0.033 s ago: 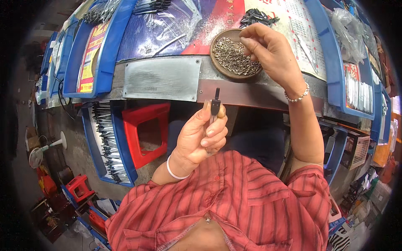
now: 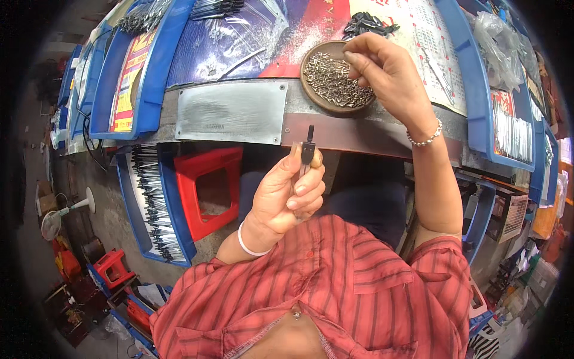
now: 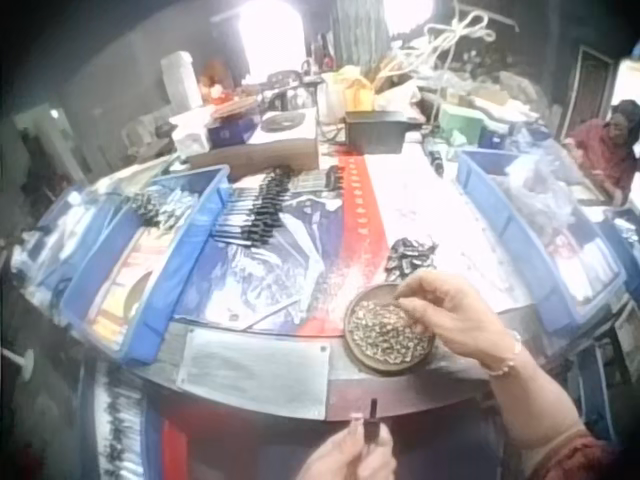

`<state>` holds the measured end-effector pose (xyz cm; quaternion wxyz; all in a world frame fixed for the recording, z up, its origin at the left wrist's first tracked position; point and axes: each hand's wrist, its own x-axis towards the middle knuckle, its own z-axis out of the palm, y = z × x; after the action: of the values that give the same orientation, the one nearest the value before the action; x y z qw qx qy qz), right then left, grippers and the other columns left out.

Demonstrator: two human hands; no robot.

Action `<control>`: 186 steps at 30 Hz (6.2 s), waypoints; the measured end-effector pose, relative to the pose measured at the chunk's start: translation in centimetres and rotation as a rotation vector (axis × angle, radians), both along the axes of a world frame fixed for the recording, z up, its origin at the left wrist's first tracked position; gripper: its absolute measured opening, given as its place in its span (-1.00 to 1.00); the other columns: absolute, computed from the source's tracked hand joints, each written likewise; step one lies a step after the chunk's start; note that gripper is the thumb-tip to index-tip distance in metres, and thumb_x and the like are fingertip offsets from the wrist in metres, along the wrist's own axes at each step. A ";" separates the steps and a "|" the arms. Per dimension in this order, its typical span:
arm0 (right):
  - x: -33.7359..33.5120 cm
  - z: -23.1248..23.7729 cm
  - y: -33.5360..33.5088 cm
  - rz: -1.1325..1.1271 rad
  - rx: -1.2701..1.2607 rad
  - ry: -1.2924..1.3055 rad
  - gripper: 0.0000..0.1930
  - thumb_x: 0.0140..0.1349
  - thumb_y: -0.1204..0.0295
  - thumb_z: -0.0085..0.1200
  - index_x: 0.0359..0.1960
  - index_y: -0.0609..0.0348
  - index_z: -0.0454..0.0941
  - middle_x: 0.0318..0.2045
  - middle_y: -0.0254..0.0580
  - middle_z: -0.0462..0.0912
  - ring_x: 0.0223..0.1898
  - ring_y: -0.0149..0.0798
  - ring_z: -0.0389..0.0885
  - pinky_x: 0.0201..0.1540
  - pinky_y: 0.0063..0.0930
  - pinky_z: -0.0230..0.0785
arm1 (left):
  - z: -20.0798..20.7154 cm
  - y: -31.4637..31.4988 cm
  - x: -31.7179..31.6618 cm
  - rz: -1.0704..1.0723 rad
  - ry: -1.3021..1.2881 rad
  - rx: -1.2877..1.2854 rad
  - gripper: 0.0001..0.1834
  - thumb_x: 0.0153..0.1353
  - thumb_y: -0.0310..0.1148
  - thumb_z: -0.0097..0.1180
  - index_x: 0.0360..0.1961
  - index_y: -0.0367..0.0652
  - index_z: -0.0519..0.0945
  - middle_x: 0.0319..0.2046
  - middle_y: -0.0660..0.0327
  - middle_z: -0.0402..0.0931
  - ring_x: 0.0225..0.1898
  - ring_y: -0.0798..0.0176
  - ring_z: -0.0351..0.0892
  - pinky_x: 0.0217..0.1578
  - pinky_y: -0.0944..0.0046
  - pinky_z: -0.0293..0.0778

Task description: Assembling small metal and plastic mechanical components at a workbench.

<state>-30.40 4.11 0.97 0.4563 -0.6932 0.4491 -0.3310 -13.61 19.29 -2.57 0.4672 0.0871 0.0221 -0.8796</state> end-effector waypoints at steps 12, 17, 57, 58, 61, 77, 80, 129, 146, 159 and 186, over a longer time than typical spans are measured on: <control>-0.4 0.3 0.6 0.063 0.071 -0.042 -0.80 0.22 0.57 -0.18 -0.12 0.31 0.35 -0.48 -0.32 0.49 -0.44 -0.55 0.41 -0.37 -0.68 0.29 | -0.3 -0.1 0.0 -0.003 0.009 0.037 -0.60 0.35 -0.11 -0.22 -0.18 -0.27 0.46 -0.68 0.32 0.30 -0.80 0.52 0.14 -0.77 0.51 0.04; -0.3 0.6 1.2 0.068 0.107 -0.067 -0.78 0.20 0.52 -0.16 -0.11 0.27 0.30 -0.51 -0.33 0.46 -0.47 -0.55 0.37 -0.40 -0.68 0.26 | -0.4 -0.2 -0.2 0.009 0.000 0.052 -0.60 0.35 -0.11 -0.23 -0.15 -0.27 0.44 -0.68 0.32 0.30 -0.80 0.52 0.13 -0.77 0.51 0.03; -1.9 -0.5 11.0 0.168 0.445 -0.290 -0.83 0.26 0.42 -0.07 -0.26 0.29 0.45 -0.47 -0.28 0.51 -0.47 -0.47 0.46 -0.45 -0.65 0.27 | 1.1 1.1 -0.6 -0.004 -0.169 -0.058 -0.63 0.33 -0.12 -0.18 -0.12 -0.24 0.36 -0.67 0.30 0.34 -0.83 0.58 0.05 -0.80 0.57 -0.01; -2.8 -1.0 11.0 0.198 0.412 -0.106 -0.83 0.23 0.42 -0.04 -0.27 0.29 0.45 -0.45 -0.21 0.52 -0.45 -0.38 0.49 -0.42 -0.59 0.30 | 0.7 1.2 -0.5 -0.027 -0.160 -0.094 -0.62 0.34 -0.12 -0.20 -0.11 -0.26 0.37 -0.68 0.30 0.34 -0.84 0.57 0.06 -0.80 0.54 -0.01; -2.6 -3.0 12.7 0.249 -0.028 0.549 -0.72 0.10 0.39 0.07 -0.19 0.26 0.44 -0.30 0.06 0.53 -0.24 0.08 0.49 -0.16 -0.20 0.33 | 0.2 1.3 -0.4 0.003 -0.141 -0.049 -0.62 0.34 -0.13 -0.20 -0.15 -0.28 0.40 -0.69 0.30 0.33 -0.84 0.56 0.06 -0.80 0.53 -0.01; -4.0 -17.4 7.4 -0.150 -1.020 0.827 -0.78 0.19 0.14 -0.06 -0.29 -0.06 0.53 -0.39 -0.29 0.54 -0.33 -0.24 0.52 -0.26 -0.32 0.35 | 0.7 1.6 -1.7 -0.031 -0.062 -0.069 -0.65 0.36 -0.15 -0.24 -0.16 -0.25 0.40 -0.69 0.29 0.33 -0.84 0.55 0.06 -0.80 0.53 0.00; -3.3 -18.4 7.9 -0.250 -1.152 0.999 -0.78 0.20 0.14 -0.06 -0.27 -0.08 0.52 -0.40 -0.32 0.53 -0.32 -0.28 0.52 -0.25 -0.31 0.36 | 0.6 1.4 -1.8 -0.047 -0.072 -0.060 -0.64 0.36 -0.14 -0.24 -0.17 -0.25 0.40 -0.69 0.30 0.32 -0.84 0.55 0.06 -0.80 0.53 -0.01; -2.7 -9.2 13.5 0.068 -0.129 0.905 -0.71 0.06 0.36 0.09 -0.21 0.26 0.47 -0.32 0.10 0.53 -0.25 0.13 0.47 -0.18 -0.13 0.32 | 0.7 1.5 0.2 0.000 -0.092 -0.018 -0.62 0.35 -0.11 -0.24 -0.14 -0.24 0.40 -0.70 0.33 0.24 -0.83 0.55 0.05 -0.79 0.52 -0.03; 0.3 -1.2 1.1 0.149 -0.613 0.790 -0.83 0.05 0.47 0.03 -0.30 0.25 0.43 -0.42 -0.05 0.47 -0.35 0.03 0.46 -0.26 -0.23 0.32 | 1.2 2.6 0.5 0.020 -0.195 -0.053 -0.64 0.34 -0.10 -0.22 -0.19 -0.20 0.41 -0.66 0.31 0.28 -0.79 0.55 0.10 -0.77 0.54 0.02; 0.9 0.1 0.3 0.083 -0.413 0.364 -0.89 0.08 0.54 0.03 -0.34 0.29 0.48 -0.46 -0.01 0.59 -0.39 -0.04 0.59 -0.32 -0.38 0.39 | 0.4 2.2 0.5 -0.009 -0.130 0.003 -0.65 0.33 -0.11 -0.19 -0.20 -0.21 0.42 -0.67 0.32 0.27 -0.80 0.55 0.09 -0.77 0.53 0.01; 1.6 3.1 8.5 0.276 0.372 -0.188 -0.85 0.15 0.67 -0.05 -0.22 0.37 0.44 -0.35 -0.27 0.53 -0.30 -0.48 0.52 -0.25 -0.63 0.43 | -0.3 1.1 -0.1 0.101 -0.182 0.080 -0.66 0.36 -0.14 -0.23 -0.11 -0.20 0.38 -0.66 0.28 0.32 -0.82 0.52 0.12 -0.81 0.55 0.06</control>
<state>-28.83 12.65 4.10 0.6565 -0.6184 0.3590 -0.2402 -13.67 20.41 -2.92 0.5070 0.1839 0.0188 -0.8419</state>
